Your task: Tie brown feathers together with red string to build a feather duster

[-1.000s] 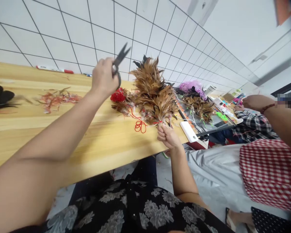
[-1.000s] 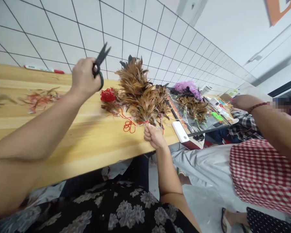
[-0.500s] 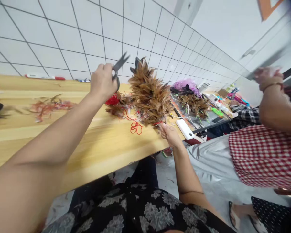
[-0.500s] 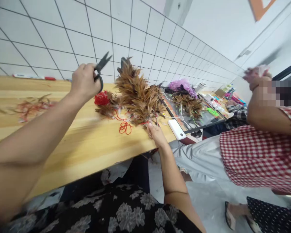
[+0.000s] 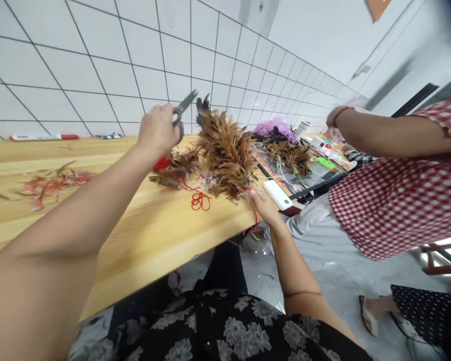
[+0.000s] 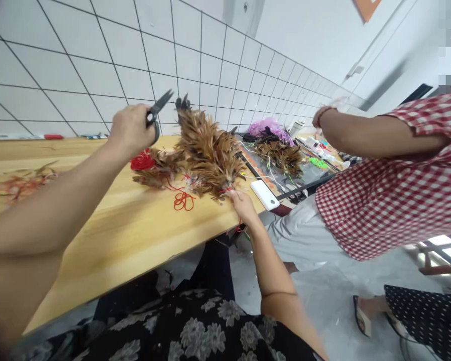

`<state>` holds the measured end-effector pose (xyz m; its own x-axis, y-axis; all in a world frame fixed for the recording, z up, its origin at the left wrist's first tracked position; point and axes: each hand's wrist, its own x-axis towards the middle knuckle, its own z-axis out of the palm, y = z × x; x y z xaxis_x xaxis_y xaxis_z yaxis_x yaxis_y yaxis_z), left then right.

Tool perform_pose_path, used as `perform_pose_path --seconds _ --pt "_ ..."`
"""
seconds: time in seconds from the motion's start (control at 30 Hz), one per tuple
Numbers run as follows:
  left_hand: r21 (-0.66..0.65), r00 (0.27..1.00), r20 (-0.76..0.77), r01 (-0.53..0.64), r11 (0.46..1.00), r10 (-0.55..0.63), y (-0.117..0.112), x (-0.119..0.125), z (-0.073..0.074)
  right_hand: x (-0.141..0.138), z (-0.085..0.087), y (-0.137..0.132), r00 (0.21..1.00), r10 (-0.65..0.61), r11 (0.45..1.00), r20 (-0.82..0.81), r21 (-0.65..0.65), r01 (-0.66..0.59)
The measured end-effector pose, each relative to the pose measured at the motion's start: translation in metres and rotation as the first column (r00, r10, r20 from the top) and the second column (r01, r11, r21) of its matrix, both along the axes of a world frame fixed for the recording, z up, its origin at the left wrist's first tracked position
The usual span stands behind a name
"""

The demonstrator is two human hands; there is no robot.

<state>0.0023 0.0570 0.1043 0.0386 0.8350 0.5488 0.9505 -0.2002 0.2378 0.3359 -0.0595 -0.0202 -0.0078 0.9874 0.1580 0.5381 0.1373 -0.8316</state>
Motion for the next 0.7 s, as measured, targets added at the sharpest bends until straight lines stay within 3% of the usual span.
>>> perform_pose_path --seconds 0.1,0.17,0.2,0.27,0.37,0.47,0.5,0.57,0.7 --pt "0.029 0.932 -0.147 0.340 0.940 -0.332 -0.046 0.037 -0.014 0.007 0.001 0.005 0.997 -0.027 1.000 0.071 0.003 0.027" --pt "-0.068 0.816 -0.252 0.522 0.850 -0.521 -0.071 0.065 -0.022 0.007 0.004 0.010 0.993 -0.055 0.998 0.105 0.020 0.053" --pt "-0.124 0.777 -0.285 0.551 0.825 -0.562 -0.076 0.075 -0.023 0.006 0.005 0.011 0.990 -0.070 0.997 0.119 0.027 0.067" --pt "-0.201 0.796 -0.309 0.481 0.853 -0.521 -0.069 0.080 -0.018 0.003 0.007 0.011 0.984 -0.102 0.994 0.149 0.043 0.096" --pt "-0.222 0.943 -0.246 0.168 0.960 -0.222 -0.029 0.052 0.001 0.000 0.008 0.004 0.963 -0.157 0.987 0.217 0.060 0.148" --pt "-0.166 0.992 -0.128 -0.014 0.986 -0.007 -0.003 0.022 0.015 0.001 0.011 -0.005 0.912 -0.193 0.980 0.363 0.019 0.199" --pt "-0.130 0.994 -0.107 0.000 0.991 -0.014 -0.005 0.019 0.015 0.002 0.014 -0.007 0.884 -0.196 0.976 0.424 -0.003 0.218" --pt "-0.080 0.981 -0.135 0.129 0.988 -0.139 -0.023 0.029 0.008 0.002 0.021 -0.010 0.823 -0.203 0.966 0.531 -0.027 0.256" --pt "-0.201 0.817 -0.349 0.414 0.888 -0.460 -0.070 0.078 -0.017 -0.006 0.034 -0.012 0.732 -0.244 0.951 0.636 0.008 0.310"
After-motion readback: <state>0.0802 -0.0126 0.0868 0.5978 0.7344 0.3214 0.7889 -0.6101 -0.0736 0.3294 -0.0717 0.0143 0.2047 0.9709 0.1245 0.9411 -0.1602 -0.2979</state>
